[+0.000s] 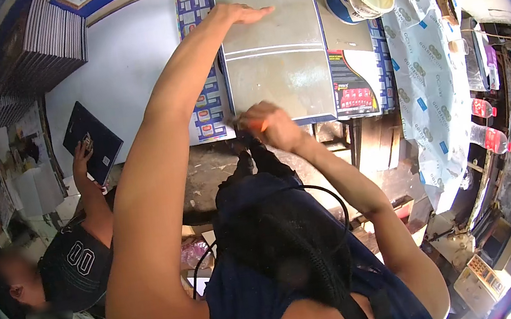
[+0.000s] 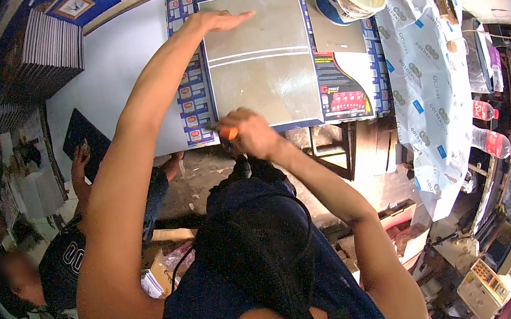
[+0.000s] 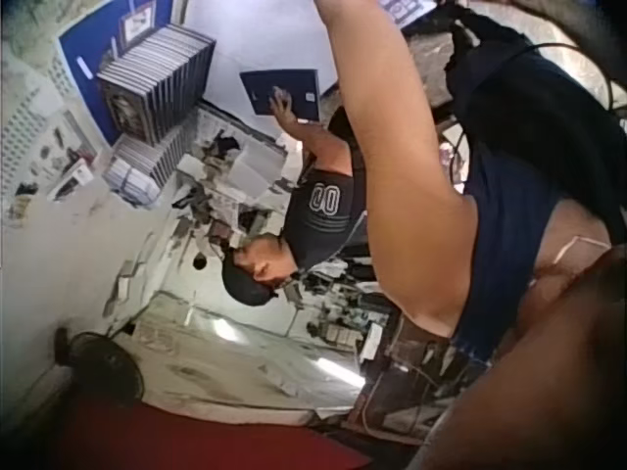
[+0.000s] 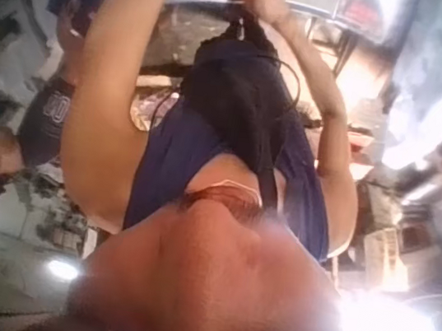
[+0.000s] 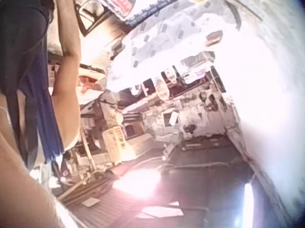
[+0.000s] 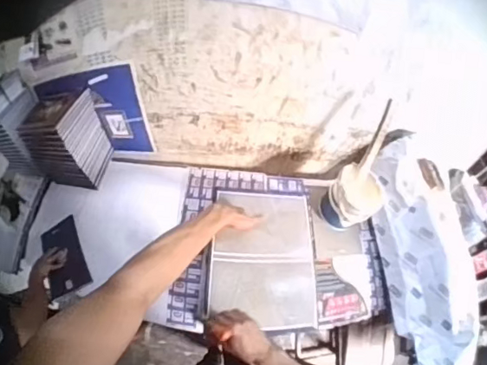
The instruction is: The person applies glue to the interior surface of folders using a brush and then places the folders onto a stack on the table.
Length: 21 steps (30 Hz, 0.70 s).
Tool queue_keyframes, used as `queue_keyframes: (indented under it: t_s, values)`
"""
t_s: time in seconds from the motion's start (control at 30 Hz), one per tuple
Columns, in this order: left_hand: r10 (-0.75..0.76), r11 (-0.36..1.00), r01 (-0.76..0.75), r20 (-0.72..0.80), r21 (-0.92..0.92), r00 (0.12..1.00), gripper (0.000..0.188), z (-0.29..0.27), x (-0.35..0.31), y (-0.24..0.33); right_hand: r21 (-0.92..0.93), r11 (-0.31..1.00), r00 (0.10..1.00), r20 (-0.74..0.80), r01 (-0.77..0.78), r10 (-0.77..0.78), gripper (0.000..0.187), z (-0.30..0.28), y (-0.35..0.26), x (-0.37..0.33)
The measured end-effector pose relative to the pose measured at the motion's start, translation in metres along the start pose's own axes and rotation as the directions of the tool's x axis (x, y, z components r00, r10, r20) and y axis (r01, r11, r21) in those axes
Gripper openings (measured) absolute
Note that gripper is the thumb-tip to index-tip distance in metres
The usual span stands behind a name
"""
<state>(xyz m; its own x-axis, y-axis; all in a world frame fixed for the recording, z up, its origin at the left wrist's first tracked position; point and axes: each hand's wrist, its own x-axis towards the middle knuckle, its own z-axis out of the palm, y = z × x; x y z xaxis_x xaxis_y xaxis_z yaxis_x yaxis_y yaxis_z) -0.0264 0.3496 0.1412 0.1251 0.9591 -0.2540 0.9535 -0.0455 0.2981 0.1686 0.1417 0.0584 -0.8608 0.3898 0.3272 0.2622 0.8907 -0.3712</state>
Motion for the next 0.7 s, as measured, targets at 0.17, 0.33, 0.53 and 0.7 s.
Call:
queue_keyframes:
  t_s: [0.17, 0.33, 0.53, 0.7]
  values:
    - [0.004, 0.999, -0.003, -0.035, 0.034, 0.999, 0.11, -0.014, 0.006, -0.009, -0.26, 0.952, 0.896, -0.442, -0.163, 0.032, 0.032, -0.039, 0.049, 0.06]
    - [0.002, 0.998, 0.002, -0.065, 0.062, 0.998, 0.114, -0.011, 0.006, -0.008, -0.061, 0.989, 0.958, -0.263, -0.131, 0.111, 0.037, 0.036, 0.007, 0.023]
    - [-0.019, 0.995, 0.027, -0.079, 0.098, 0.997, 0.118, -0.022, 0.007, -0.007, -0.118, 0.99, 0.983, -0.176, -0.072, 0.05, 0.028, -0.008, -0.014, -0.011]
    - [-0.05, 0.998, 0.051, -0.027, 0.042, 0.998, 0.118, -0.03, 0.029, 0.005, -0.208, 0.967, 0.984, -0.138, -0.144, 0.117, 0.033, 0.006, 0.003, 0.008]
